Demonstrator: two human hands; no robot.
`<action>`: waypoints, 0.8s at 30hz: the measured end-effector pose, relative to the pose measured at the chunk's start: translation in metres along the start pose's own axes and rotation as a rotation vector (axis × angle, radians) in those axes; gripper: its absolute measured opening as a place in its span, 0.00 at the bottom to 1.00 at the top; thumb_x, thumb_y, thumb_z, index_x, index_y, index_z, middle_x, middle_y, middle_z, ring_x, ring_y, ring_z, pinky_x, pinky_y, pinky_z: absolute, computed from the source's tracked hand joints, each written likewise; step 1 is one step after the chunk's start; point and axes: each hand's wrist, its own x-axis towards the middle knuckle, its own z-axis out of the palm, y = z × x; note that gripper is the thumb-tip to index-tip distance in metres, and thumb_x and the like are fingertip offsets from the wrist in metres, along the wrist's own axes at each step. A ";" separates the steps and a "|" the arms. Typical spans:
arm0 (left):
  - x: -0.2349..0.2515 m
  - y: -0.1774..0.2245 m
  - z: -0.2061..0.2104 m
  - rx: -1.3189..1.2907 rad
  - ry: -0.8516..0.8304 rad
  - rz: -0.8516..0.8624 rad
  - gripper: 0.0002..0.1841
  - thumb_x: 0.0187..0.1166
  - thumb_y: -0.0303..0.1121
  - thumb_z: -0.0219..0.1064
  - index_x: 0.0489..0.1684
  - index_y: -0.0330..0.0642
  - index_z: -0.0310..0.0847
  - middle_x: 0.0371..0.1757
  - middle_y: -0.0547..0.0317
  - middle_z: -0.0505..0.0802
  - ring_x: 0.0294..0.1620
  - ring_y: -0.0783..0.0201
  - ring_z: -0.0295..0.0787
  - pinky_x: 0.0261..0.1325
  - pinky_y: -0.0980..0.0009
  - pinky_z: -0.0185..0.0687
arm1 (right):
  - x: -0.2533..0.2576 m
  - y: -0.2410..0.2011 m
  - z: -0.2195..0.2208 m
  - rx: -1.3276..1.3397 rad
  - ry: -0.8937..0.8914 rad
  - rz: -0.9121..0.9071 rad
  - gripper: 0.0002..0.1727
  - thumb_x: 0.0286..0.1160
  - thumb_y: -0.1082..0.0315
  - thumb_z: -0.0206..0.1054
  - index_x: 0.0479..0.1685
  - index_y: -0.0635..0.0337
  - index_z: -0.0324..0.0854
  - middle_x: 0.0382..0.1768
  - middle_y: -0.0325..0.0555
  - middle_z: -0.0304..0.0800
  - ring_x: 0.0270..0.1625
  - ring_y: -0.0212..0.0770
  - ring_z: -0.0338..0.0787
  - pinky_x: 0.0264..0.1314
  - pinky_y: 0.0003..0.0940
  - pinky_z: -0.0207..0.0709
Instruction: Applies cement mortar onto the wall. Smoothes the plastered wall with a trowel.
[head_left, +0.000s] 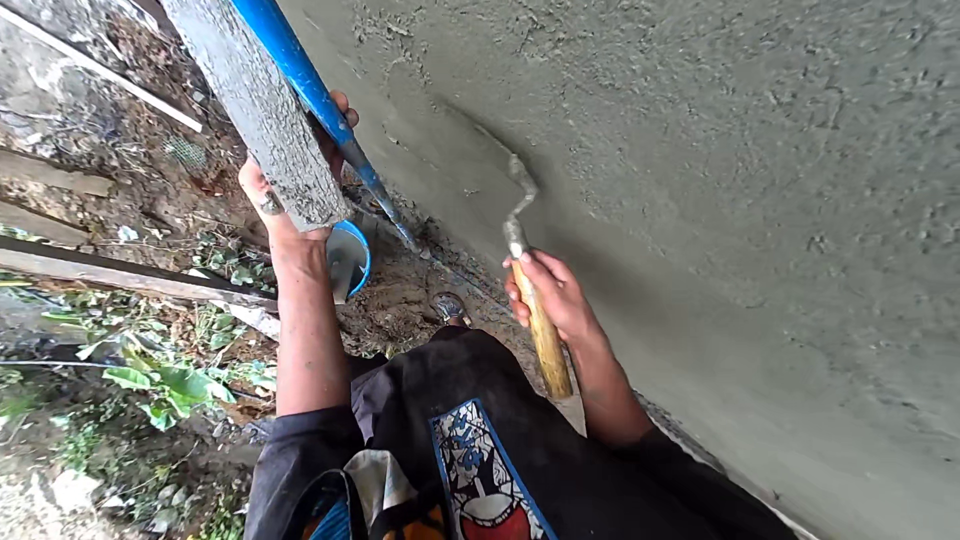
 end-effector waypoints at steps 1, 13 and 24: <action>0.000 -0.001 0.001 0.009 0.003 0.012 0.25 0.81 0.47 0.51 0.63 0.35 0.76 0.62 0.37 0.89 0.64 0.46 0.87 0.68 0.54 0.83 | -0.011 -0.008 0.000 0.002 -0.006 -0.043 0.20 0.92 0.52 0.45 0.59 0.57 0.75 0.22 0.36 0.79 0.14 0.30 0.79 0.16 0.25 0.80; -0.006 0.007 0.010 -0.006 0.090 -0.034 0.24 0.86 0.43 0.37 0.58 0.40 0.78 0.55 0.43 0.93 0.58 0.52 0.91 0.59 0.61 0.90 | 0.133 0.089 0.050 -0.194 0.001 0.239 0.28 0.95 0.42 0.42 0.67 0.58 0.70 0.26 0.42 0.79 0.19 0.34 0.80 0.22 0.30 0.82; -0.007 0.018 0.008 -0.015 0.143 -0.115 0.28 0.88 0.43 0.31 0.59 0.41 0.79 0.56 0.42 0.94 0.59 0.51 0.92 0.60 0.61 0.89 | 0.156 0.067 0.088 -0.280 0.061 0.163 0.33 0.92 0.36 0.40 0.72 0.55 0.69 0.30 0.44 0.83 0.21 0.37 0.85 0.25 0.34 0.85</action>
